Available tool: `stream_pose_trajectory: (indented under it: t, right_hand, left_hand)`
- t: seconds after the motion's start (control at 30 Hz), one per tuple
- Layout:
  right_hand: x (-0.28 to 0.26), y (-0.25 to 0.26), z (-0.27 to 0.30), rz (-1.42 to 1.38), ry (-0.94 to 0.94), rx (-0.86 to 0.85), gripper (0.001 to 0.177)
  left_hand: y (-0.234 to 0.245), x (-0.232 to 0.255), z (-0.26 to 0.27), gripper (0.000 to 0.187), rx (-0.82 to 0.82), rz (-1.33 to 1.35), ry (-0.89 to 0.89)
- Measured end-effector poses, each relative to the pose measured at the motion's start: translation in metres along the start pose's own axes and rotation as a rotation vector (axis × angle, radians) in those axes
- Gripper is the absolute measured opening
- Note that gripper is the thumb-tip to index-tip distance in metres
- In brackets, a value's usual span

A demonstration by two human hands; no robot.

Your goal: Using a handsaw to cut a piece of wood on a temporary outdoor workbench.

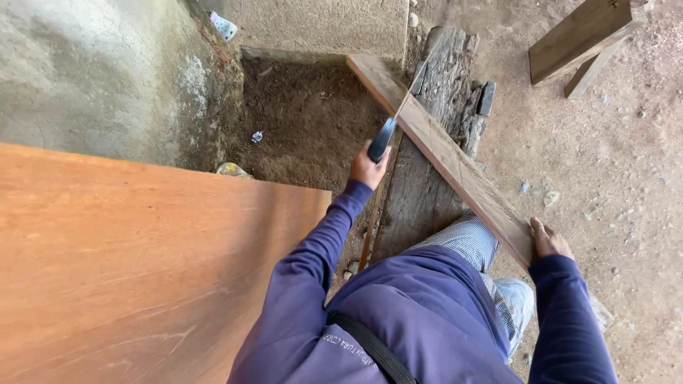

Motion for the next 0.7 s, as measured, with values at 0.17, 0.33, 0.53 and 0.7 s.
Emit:
stream_pose_trajectory:
  t: [0.17, 0.33, 0.53, 0.7]
  right_hand:
    - [-0.112, 0.014, 0.062, 0.193, 0.188, 0.059, 0.08]
    - [-0.189, -0.043, 0.043, 0.296, 0.42, 0.037, 0.1]
    - [-0.258, -0.074, 0.028, 0.522, 0.445, 0.154, 0.108]
    - [-0.271, -0.07, 0.033, 0.712, 0.443, 0.05, 0.111]
  left_hand:
    - [-0.001, -0.012, 0.014, 0.03, 0.01, 0.064, 0.122]
    - [0.006, -0.001, 0.004, 0.029, -0.001, -0.001, 0.09]
    - [0.007, -0.01, 0.016, 0.03, -0.035, -0.003, 0.138]
    - [0.012, -0.032, 0.043, 0.03, 0.07, 0.12, 0.154]
Point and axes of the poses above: each hand's wrist, its own z-axis away from the middle knuckle, its own y-axis out of the back of the hand, x = y × z, the point moved 4 cm from there along -z, towards the middle knuckle, and after that the axes turned 3 degrees about -z, right-handed, at the moved point
